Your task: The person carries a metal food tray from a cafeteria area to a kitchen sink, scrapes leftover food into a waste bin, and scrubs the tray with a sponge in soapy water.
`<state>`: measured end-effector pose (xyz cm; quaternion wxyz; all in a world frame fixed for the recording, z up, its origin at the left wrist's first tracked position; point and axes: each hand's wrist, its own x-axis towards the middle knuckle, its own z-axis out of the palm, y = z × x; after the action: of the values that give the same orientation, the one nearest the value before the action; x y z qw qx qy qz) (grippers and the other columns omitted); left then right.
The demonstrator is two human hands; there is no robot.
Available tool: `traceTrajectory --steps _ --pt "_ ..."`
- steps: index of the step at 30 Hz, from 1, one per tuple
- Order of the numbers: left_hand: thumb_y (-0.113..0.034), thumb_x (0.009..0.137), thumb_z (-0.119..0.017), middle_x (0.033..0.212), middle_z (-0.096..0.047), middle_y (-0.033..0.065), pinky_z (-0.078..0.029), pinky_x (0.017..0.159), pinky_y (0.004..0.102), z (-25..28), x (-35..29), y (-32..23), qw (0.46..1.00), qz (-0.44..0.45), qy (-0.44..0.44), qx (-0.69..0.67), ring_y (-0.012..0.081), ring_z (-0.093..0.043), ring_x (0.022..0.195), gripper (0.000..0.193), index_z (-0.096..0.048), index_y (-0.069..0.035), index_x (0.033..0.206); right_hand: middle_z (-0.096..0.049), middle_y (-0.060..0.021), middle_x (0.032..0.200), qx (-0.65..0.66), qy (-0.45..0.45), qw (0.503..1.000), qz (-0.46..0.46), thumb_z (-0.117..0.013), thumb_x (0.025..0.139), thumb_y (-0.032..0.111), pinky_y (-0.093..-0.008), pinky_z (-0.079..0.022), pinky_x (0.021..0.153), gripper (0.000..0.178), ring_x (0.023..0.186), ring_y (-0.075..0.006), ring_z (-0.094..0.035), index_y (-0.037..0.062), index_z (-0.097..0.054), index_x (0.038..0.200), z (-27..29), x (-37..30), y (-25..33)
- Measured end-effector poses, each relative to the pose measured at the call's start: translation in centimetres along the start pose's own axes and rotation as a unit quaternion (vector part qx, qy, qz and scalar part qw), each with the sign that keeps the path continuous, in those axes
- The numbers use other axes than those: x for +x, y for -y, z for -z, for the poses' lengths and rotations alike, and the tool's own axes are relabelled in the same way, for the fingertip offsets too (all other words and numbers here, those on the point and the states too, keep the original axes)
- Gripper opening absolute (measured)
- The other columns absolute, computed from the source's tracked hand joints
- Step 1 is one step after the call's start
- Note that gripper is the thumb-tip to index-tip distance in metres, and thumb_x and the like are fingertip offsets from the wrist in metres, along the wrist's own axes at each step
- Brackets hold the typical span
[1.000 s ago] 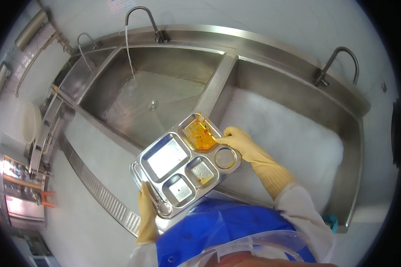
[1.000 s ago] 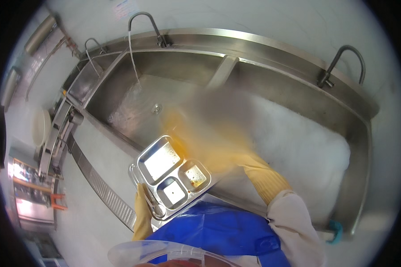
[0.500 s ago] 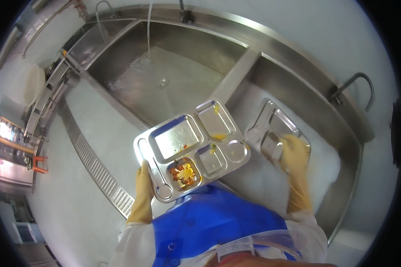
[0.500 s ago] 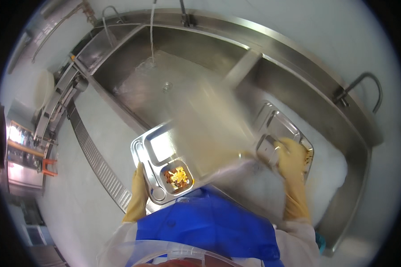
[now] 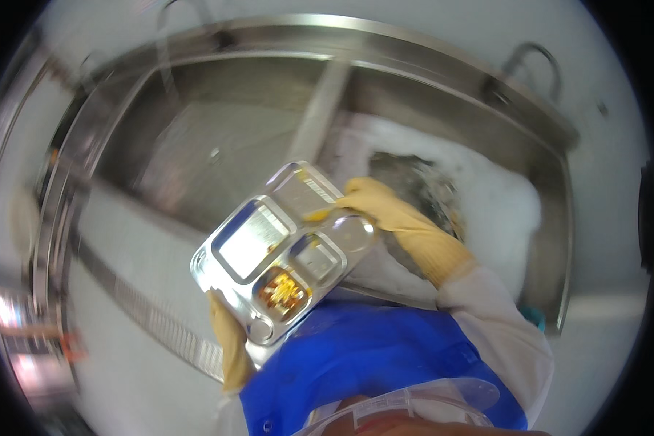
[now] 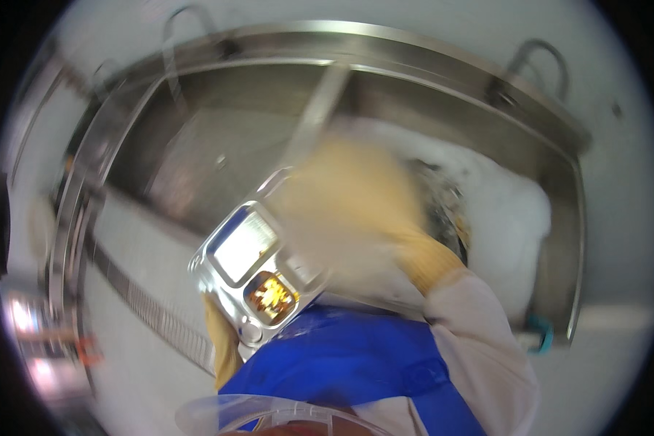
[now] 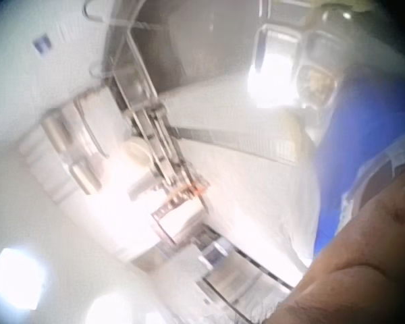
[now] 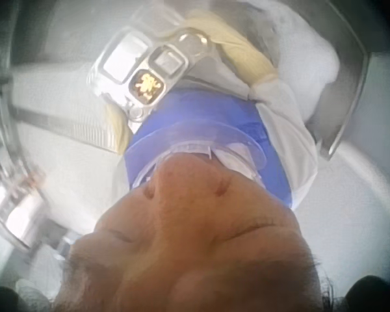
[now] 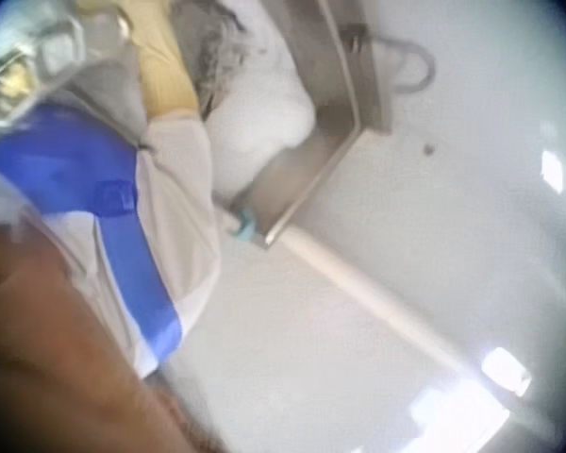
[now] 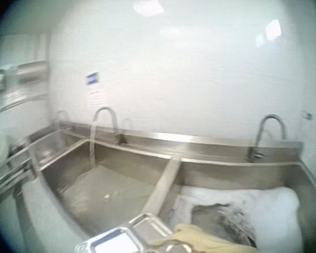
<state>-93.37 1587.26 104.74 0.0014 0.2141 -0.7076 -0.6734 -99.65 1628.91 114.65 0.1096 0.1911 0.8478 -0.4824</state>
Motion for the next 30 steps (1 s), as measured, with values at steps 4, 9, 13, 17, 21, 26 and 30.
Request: traceTrajectory --steps 4,9,13,17,21,26,30 --pt "-0.063 0.107 -0.034 0.152 -0.052 0.0183 -0.038 0.117 0.0368 -1.7 -1.3 -1.9 0.998 0.058 0.007 -0.038 0.0277 -0.049 0.14 0.082 -0.044 0.004 0.152 -0.07 -0.0209 0.089 -0.032 -0.078 0.995 0.058 -0.081 0.078 0.034 -0.0429 -0.051 0.072 0.037 0.082 -0.0316 -0.067 -0.0005 -0.071 0.088 0.3 -1.3 -0.9" --pt "-0.065 0.107 -0.033 0.15 -0.052 0.0195 -0.041 0.114 0.0368 -1.1 -0.1 -0.5 0.998 0.009 0.03 0.06 0.0286 -0.052 0.136 0.082 -0.04 0.001 0.155 -0.071 -0.0197 0.093 -0.026 -0.054 0.997 0.044 -0.081 0.078 0.038 -0.0424 -0.052 0.076 0.042 0.086 -0.0315 -0.069 -0.0003 -0.073 0.092 -0.1 -0.1 -1.9" --pt "-0.072 0.103 -0.036 0.135 -0.061 0.0177 -0.048 0.096 0.0378 2.0 1.5 0.6 0.996 0.045 -0.052 0.057 0.0273 -0.059 0.113 0.087 -0.05 0.0 0.148 -0.074 -0.0143 0.089 0.027 -0.033 0.996 0.077 -0.079 0.08 0.03 -0.038 -0.053 0.075 0.037 0.079 -0.0246 -0.069 -0.0014 -0.077 0.1 0.7 -4.0 3.5" --pt "-0.07 0.099 -0.05 0.107 -0.07 0.0141 -0.052 0.078 0.0337 1.9 3.1 -0.1 0.992 0.094 -0.057 0.061 0.0203 -0.064 0.088 0.085 -0.062 0.009 0.13 -0.065 -0.0043 0.076 0.136 -0.093 0.985 0.057 -0.074 0.084 0.019 -0.0314 -0.047 0.062 0.023 0.067 -0.0142 -0.058 -0.0028 -0.071 0.089 1.9 -3.4 -1.5" --pt "-0.067 0.097 -0.057 0.103 -0.071 0.013 -0.052 0.078 0.0335 4.5 1.1 -0.5 0.994 0.048 -0.064 0.073 0.0191 -0.065 0.089 0.082 -0.063 0.009 0.129 -0.064 -0.0077 0.079 0.04 -0.235 0.971 0.008 -0.071 0.09 0.025 -0.0343 -0.048 0.071 0.029 0.076 -0.0207 -0.061 -0.0018 -0.072 0.1 12.2 -1.8 -14.8" --pt "-0.064 0.096 -0.06 0.107 -0.071 0.0141 -0.054 0.081 0.0341 1.0 1.0 0.1 0.989 0.099 -0.079 0.077 0.0197 -0.067 0.092 0.08 -0.062 0.008 0.13 -0.072 -0.0127 0.104 -0.306 -0.37 0.87 0.117 -0.068 0.097 0.029 -0.0343 -0.051 0.084 0.031 0.091 -0.0223 -0.066 0.0001 -0.073 0.108 18.2 0.8 -22.9" --pt "-0.064 0.096 -0.061 0.105 -0.07 0.0144 -0.054 0.078 0.0335 1.4 -0.4 -1.5 0.989 0.143 -0.041 -0.013 0.0183 -0.067 0.087 0.079 -0.063 0.009 0.126 -0.072 -0.0083 0.089 -0.069 -0.112 0.974 0.183 -0.075 0.093 0.019 -0.032 -0.051 0.078 0.024 0.083 -0.0152 -0.064 -0.0038 -0.072 0.1 0.6 0.1 -10.0"
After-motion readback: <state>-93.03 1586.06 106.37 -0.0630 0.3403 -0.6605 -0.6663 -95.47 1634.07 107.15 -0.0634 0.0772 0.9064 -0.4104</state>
